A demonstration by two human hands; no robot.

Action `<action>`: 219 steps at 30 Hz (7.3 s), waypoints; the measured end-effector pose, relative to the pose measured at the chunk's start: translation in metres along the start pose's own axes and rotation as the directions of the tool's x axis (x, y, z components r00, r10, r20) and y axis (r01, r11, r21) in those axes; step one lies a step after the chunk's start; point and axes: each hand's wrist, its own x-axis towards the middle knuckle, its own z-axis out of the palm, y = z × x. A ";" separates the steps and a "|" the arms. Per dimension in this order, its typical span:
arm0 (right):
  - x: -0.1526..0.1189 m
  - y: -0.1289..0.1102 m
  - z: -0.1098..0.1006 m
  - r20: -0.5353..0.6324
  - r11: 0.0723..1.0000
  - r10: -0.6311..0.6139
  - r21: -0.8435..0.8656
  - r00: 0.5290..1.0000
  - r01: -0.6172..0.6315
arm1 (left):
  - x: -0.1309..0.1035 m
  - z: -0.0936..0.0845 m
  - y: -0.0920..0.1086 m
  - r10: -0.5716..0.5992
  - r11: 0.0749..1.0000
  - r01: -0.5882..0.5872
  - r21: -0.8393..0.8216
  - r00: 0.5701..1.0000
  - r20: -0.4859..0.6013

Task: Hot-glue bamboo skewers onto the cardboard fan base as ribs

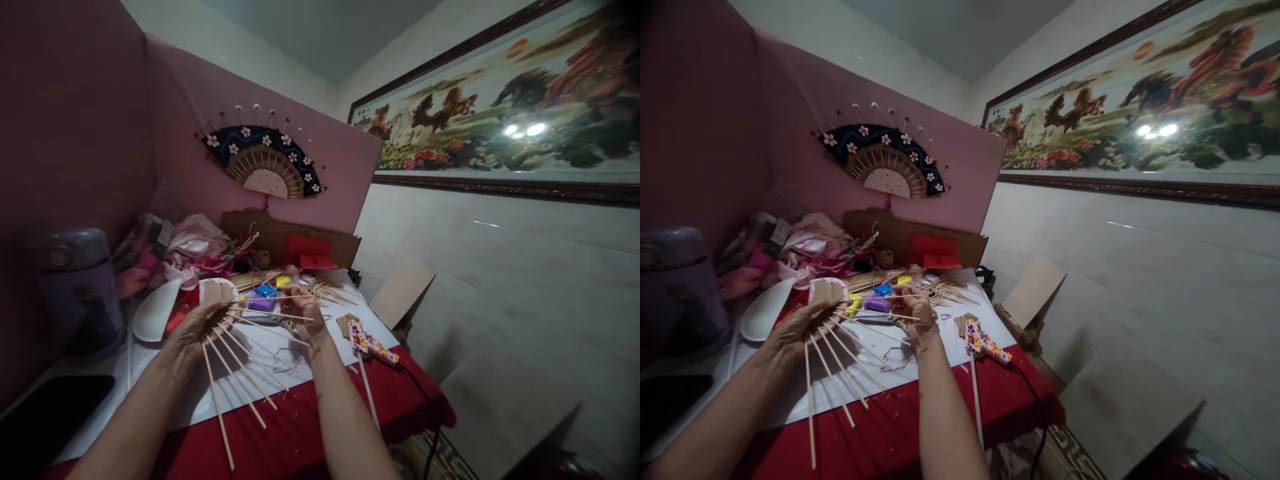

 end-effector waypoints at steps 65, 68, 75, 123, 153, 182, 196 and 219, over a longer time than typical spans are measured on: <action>-0.003 -0.037 0.075 0.219 -0.002 0.194 -0.975 0.956 0.224 | 0.002 -0.011 -0.010 0.170 0.940 -0.219 0.262 0.966 0.196; 0.000 -0.035 0.073 0.217 0.017 0.210 -0.976 0.953 0.218 | 0.004 -0.012 -0.012 0.203 0.923 -0.264 0.279 0.952 0.231; 0.008 -0.033 0.070 0.205 0.080 0.268 -0.978 0.941 0.191 | 0.002 -0.011 -0.012 0.218 0.921 -0.278 0.272 0.948 0.233; 0.018 -0.088 0.049 0.092 0.268 0.549 -0.961 0.831 -0.070 | 0.004 -0.004 -0.005 0.014 0.999 -0.024 0.043 0.977 0.212; 0.019 -0.037 0.056 0.216 0.115 0.355 -0.976 0.909 0.187 | 0.003 -0.004 -0.014 0.056 0.985 -0.098 0.143 0.959 0.277; 0.019 -0.038 0.059 0.125 0.120 0.411 -0.989 0.903 0.083 | 0.009 -0.006 -0.020 0.061 0.981 -0.107 0.160 0.961 0.270; 0.021 -0.031 0.053 0.119 0.093 0.393 -0.992 0.912 0.090 | 0.000 0.001 -0.021 0.093 0.986 -0.118 0.119 0.976 0.199; 0.026 -0.032 0.053 0.169 0.094 0.384 -0.985 0.908 0.143 | 0.006 -0.003 -0.019 0.082 0.983 -0.116 0.140 0.970 0.231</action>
